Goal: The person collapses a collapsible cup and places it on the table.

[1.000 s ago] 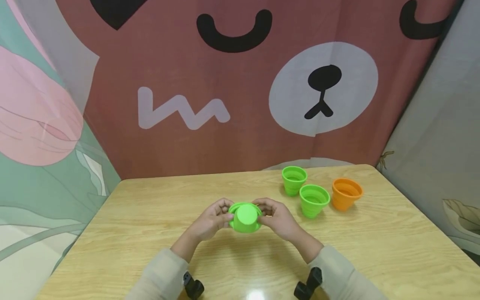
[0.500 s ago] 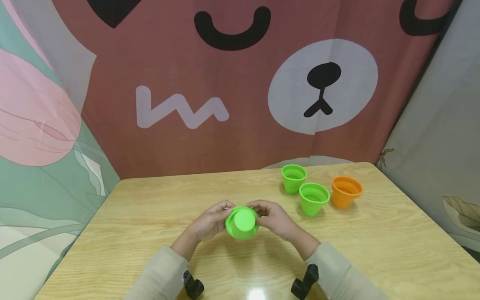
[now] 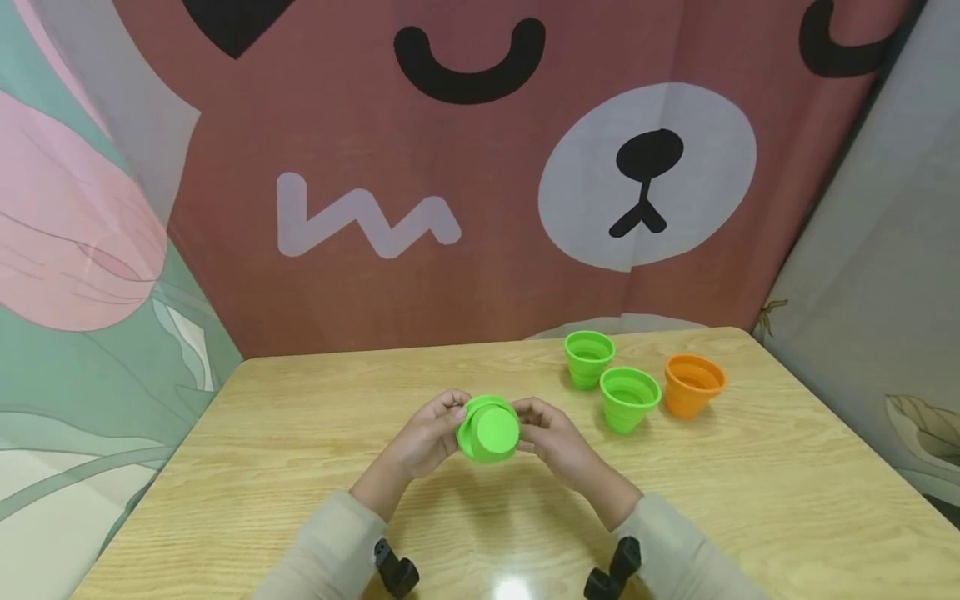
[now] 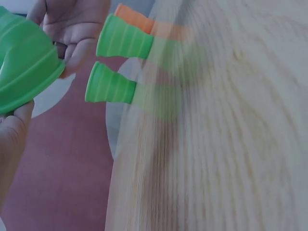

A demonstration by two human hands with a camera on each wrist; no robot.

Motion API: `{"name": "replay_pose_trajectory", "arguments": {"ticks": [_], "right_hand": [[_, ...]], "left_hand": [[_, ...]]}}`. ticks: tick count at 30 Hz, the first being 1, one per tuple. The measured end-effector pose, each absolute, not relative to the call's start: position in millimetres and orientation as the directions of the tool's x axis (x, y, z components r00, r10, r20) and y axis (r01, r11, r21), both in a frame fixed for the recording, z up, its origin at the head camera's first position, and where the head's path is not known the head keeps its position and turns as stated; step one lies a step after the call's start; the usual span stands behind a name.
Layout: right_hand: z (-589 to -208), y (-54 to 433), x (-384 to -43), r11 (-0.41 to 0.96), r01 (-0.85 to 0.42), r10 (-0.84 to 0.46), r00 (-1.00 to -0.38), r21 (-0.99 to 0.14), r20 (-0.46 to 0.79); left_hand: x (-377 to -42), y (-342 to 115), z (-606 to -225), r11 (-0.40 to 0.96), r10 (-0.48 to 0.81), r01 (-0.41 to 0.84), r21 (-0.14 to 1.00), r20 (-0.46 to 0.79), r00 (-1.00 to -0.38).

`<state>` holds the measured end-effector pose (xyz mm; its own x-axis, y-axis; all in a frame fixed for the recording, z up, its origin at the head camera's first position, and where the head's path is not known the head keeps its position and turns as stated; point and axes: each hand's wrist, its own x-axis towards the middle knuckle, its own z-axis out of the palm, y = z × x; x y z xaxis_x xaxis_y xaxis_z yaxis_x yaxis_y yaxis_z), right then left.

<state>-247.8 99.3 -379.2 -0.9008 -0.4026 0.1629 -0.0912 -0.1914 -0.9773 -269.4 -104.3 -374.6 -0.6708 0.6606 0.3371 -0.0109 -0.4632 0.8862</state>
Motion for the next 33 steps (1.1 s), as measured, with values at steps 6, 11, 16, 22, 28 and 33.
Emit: {"name": "replay_pose_trajectory", "arguments": {"ticks": [6, 11, 16, 22, 28, 33], "right_hand": [[-384.9, 102.9, -249.0, -0.393, -0.021, -0.509, -0.828, -0.919, 0.236], [-387.4, 105.2, -250.5, -0.425, -0.027, -0.548, -0.788, -0.905, 0.280], [-387.0, 103.8, -249.9, -0.418, -0.050, -0.520, -0.805, -0.907, 0.284], [-385.0, 100.3, -250.4, -0.448, -0.069, -0.467, -0.832, -0.891, 0.299], [-382.0, 99.0, -251.2, -0.434, -0.090, -0.439, -0.848, -0.896, 0.298], [-380.5, 101.3, -253.3, -0.431, -0.137, -0.460, -0.817, -0.892, 0.348]], "left_hand": [[-268.2, -104.4, -373.1, -0.509, 0.630, -0.038, 0.860, 0.342, -0.697], [-270.2, -105.8, -375.0, -0.552, 0.601, -0.055, 0.832, 0.352, -0.718], [-272.5, -107.4, -377.1, -0.564, 0.593, -0.051, 0.824, 0.362, -0.719], [-274.0, -109.2, -377.0, -0.566, 0.602, -0.042, 0.823, 0.378, -0.703], [-273.3, -110.3, -375.0, -0.526, 0.581, -0.020, 0.850, 0.341, -0.739], [-272.7, -110.8, -373.1, -0.490, 0.554, -0.021, 0.872, 0.292, -0.780]]}}
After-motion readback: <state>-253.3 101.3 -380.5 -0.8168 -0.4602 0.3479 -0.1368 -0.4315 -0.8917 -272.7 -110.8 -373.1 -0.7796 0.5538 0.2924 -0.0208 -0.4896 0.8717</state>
